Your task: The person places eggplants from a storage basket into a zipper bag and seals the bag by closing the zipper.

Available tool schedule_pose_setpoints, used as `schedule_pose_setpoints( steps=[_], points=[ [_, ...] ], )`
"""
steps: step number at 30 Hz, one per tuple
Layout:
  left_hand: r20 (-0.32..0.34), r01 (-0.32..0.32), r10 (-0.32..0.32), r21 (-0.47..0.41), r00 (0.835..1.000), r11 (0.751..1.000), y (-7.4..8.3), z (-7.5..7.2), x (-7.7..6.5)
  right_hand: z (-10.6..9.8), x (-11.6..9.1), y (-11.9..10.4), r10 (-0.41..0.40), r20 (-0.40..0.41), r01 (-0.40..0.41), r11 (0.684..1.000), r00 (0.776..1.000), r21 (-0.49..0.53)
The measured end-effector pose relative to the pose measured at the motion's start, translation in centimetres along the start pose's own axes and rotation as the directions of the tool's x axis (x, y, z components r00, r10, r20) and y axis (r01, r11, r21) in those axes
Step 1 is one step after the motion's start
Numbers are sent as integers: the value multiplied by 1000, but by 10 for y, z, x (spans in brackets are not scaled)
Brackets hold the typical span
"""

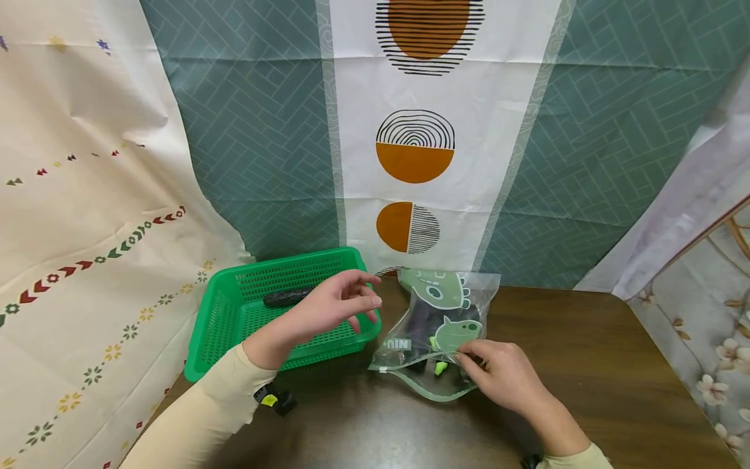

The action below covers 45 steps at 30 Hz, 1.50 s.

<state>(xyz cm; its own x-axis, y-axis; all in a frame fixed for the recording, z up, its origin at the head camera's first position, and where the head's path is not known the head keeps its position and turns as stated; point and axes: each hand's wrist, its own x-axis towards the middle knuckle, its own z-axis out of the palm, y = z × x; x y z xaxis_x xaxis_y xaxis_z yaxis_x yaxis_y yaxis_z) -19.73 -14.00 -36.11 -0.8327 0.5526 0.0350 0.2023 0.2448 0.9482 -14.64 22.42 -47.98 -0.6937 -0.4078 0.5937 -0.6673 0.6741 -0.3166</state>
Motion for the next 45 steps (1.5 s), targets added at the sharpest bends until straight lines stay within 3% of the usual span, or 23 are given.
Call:
schedule_pose_setpoints(
  steps=[8,11,13,16,23,30,36,38,45],
  points=[
    [-92,-13,34,215,995,977,-4,-27,7,1,0,1,6,8,-6,1000,1000,-4],
    [-112,-13,54,333,992,943,-6,-37,8,1,0,1,3,9,-3,1000,1000,-5],
    [-118,-8,66,435,991,901,-7,-43,8,1,0,2,3,9,-3,1000,1000,-4],
    [-104,-7,82,580,991,814,-9,-50,9,1,0,2,0,9,0,1000,1000,0],
    [-59,-25,109,768,992,639,-17,-63,14,1,1,2,7,13,-7,1000,1000,-7],
    [-26,-65,172,863,985,500,-25,-74,21,1,1,2,9,17,-9,1000,1000,-5],
    [25,-95,208,940,978,329,-34,-82,24,1,1,2,15,20,-15,1000,1000,0],
    [40,-102,216,954,976,282,-37,-85,26,1,0,2,18,22,-17,1000,1000,-1],
    [77,-110,191,980,979,167,-48,-95,31,1,0,3,18,23,-18,1000,1000,-2]
  ],
)
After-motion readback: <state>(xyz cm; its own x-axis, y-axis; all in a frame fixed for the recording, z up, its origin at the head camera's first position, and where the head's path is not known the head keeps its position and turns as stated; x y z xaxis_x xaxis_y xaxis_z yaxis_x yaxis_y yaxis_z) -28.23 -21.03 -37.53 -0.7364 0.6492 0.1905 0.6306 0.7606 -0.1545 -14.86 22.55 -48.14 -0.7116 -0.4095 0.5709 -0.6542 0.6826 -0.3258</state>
